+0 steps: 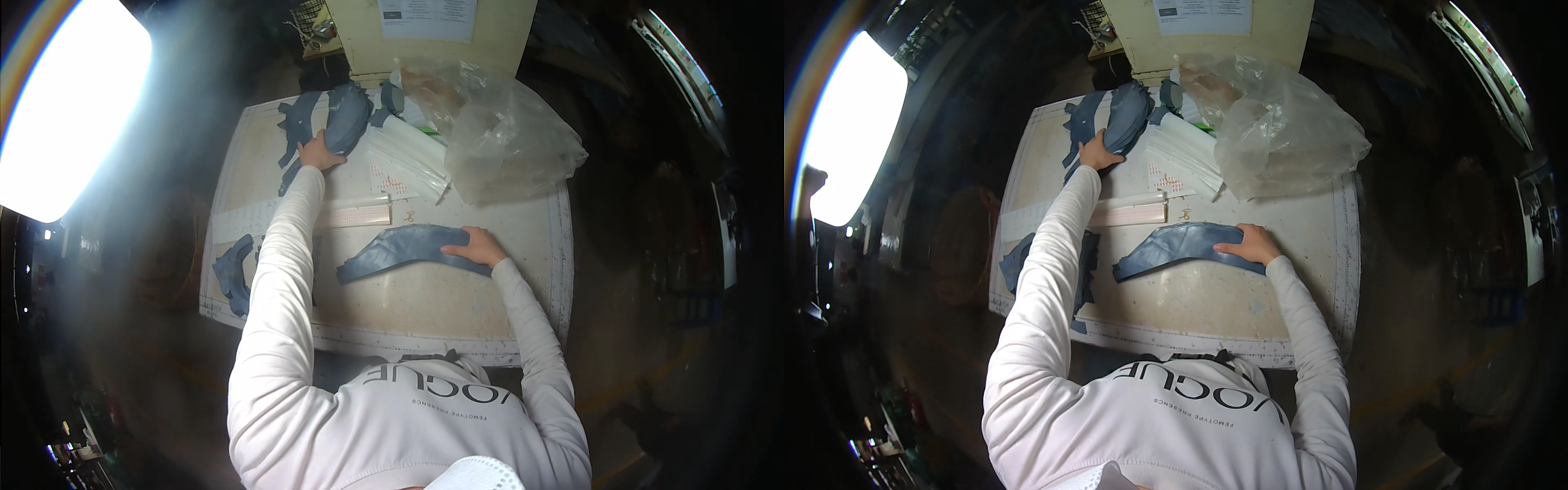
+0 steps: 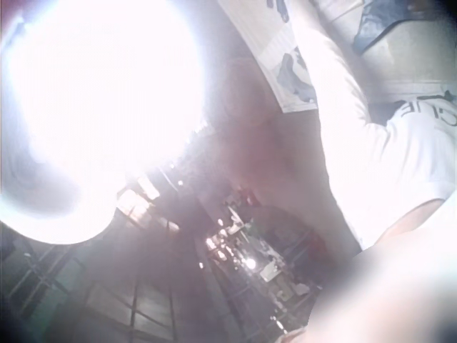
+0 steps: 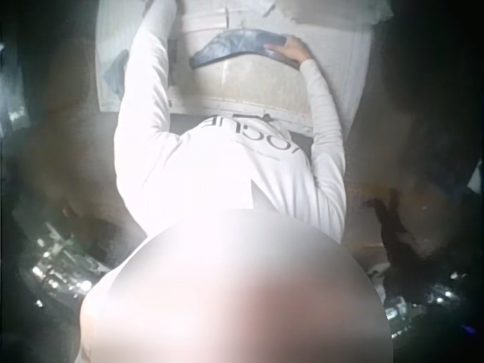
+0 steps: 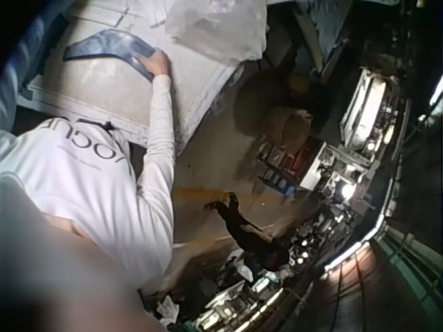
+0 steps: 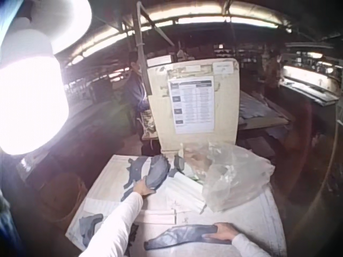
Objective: The person repeatedly picks up curved blue fabric pieces from a table, aligns them, and stacks them into a growing pile. The person handles the pieces one at a time, occasionally adjusting their position before placing them down.
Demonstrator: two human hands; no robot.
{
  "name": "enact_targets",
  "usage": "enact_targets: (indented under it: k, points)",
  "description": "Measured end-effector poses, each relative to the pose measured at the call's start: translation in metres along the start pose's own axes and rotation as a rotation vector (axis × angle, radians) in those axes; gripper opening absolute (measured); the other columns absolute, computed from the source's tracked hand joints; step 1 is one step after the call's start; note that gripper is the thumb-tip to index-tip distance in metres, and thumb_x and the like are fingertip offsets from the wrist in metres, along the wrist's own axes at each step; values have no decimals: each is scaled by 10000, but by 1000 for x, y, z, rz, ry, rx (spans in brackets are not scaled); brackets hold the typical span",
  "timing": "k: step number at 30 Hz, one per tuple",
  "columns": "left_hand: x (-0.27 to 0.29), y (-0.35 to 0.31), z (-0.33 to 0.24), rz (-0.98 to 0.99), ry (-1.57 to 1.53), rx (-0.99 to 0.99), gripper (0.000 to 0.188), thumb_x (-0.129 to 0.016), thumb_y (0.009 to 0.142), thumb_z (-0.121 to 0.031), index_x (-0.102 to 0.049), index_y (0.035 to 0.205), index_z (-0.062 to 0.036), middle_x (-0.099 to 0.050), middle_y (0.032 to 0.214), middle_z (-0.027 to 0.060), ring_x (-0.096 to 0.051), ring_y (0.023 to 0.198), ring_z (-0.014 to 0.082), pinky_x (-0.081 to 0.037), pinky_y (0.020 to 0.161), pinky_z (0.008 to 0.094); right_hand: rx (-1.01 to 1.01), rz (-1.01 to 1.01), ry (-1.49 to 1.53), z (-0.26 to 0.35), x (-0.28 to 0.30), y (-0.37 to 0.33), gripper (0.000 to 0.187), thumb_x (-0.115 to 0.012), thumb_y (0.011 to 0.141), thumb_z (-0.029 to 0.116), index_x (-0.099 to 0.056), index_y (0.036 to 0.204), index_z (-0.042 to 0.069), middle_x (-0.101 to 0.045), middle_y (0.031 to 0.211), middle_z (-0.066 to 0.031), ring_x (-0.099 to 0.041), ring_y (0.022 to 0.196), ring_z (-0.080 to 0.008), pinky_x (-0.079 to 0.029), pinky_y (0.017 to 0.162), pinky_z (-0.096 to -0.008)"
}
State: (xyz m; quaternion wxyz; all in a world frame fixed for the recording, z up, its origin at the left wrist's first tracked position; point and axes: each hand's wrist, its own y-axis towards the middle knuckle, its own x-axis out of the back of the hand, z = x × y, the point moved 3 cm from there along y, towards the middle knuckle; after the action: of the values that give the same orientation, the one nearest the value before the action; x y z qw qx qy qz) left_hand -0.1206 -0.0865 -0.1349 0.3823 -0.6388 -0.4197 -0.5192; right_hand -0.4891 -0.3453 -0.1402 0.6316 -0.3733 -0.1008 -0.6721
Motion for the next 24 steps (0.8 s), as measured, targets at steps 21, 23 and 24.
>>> enact_targets:
  k: [21, 23, 24]
  points:
    - [242, -108, 40, -202, -1093, 18, 501, -720, 755, -195, -593, 1145, 92, -656, 1037, 159, -635, 897, 193, -492, 808, 276, 37, -26, -90, 46, -6, 83, 808, -849, 647, 436, -584, 1242, -42, -598, 1231, -221, -582, 1137, -313, -451, 967, -356]
    - [259, -156, 43, -239, -1126, 10, 465, -708, 754, -185, -594, 1130, 65, -652, 1018, 126, -625, 884, 186, -484, 803, 276, 235, -272, -255, 62, -1, 56, 679, -828, 684, 396, -615, 1183, -12, -615, 1157, -199, -591, 1079, -324, -461, 937, -386]
    - [266, -181, 43, -233, -1142, -28, 423, -686, 766, -163, -591, 1115, 57, -647, 996, 111, -620, 857, 179, -485, 780, 275, 310, -390, -350, 73, -1, 38, 614, -818, 703, 376, -630, 1154, 3, -624, 1120, -188, -596, 1051, -329, -466, 923, -402]
